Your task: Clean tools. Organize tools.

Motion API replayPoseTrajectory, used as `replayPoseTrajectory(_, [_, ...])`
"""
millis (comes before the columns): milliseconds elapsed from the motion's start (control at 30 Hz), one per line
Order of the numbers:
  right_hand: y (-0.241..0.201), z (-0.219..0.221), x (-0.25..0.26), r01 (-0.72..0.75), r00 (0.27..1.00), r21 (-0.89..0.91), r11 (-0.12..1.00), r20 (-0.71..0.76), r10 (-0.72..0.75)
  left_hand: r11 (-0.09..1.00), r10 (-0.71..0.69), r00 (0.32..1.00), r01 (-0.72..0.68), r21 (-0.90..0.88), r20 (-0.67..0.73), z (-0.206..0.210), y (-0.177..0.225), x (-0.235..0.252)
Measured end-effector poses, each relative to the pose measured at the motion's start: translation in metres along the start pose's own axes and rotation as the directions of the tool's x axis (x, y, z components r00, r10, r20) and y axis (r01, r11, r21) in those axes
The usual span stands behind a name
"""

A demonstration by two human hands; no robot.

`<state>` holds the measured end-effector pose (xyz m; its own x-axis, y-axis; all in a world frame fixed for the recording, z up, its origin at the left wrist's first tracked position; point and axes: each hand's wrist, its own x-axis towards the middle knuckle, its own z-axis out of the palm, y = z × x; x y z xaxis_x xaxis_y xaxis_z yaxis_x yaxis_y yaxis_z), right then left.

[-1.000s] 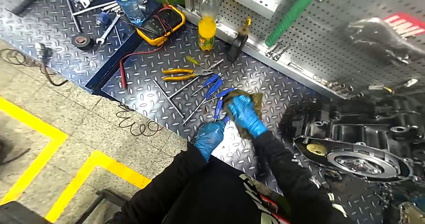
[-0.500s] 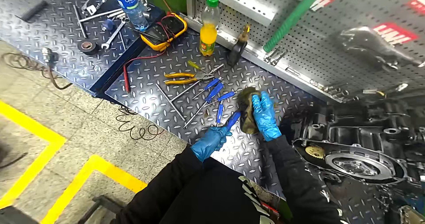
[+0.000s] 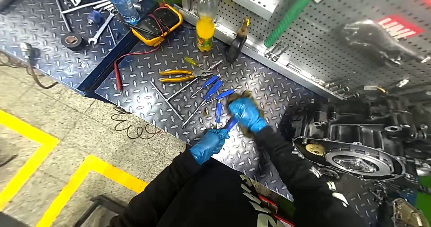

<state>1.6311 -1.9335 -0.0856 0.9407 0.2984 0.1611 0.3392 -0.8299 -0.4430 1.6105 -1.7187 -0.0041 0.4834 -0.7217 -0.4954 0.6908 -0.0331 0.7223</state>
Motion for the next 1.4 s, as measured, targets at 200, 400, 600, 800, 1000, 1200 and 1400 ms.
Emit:
replayPoseTrajectory(200, [-0.025,0.004,0.000,0.025,0.993,-0.041,0.999,0.115,-0.020,0.967,-0.254,0.955,0.253,-0.029,-0.152,-0.031,-0.047,0.030])
replayPoseTrajectory(400, [0.015,-0.035,0.008,-0.570,0.749,0.120,0.813,-0.331,0.574,0.935,-0.121,0.965,0.189,0.299,-0.232,-0.022,-0.050,0.025])
replayPoseTrajectory(600, [-0.026,-0.064,-0.049,-0.454,0.684,0.688,0.566,-0.138,0.717,0.581,0.046,0.971,0.164,0.797,-0.234,-0.013,-0.033,0.024])
replayPoseTrajectory(800, [-0.052,-0.089,-0.095,-0.646,0.747,0.128,0.752,-0.097,0.658,0.533,0.005,0.977,0.178,0.827,-0.213,-0.002,-0.012,0.018])
replayPoseTrajectory(1000, [-0.059,-0.053,-0.076,-0.508,0.809,0.290,0.811,-0.163,0.565,0.497,0.097,0.976,0.124,0.859,-0.197,-0.015,-0.035,0.025])
replayPoseTrajectory(1200, [-0.045,0.025,-0.039,-0.156,0.964,0.072,0.985,-0.207,0.168,0.491,0.088,0.968,0.163,0.856,-0.234,-0.017,-0.042,0.028])
replayPoseTrajectory(1400, [0.004,-0.001,-0.041,-0.142,0.989,-0.189,0.972,0.011,0.146,0.546,0.061,0.983,0.113,0.830,-0.175,-0.017,-0.045,0.023])
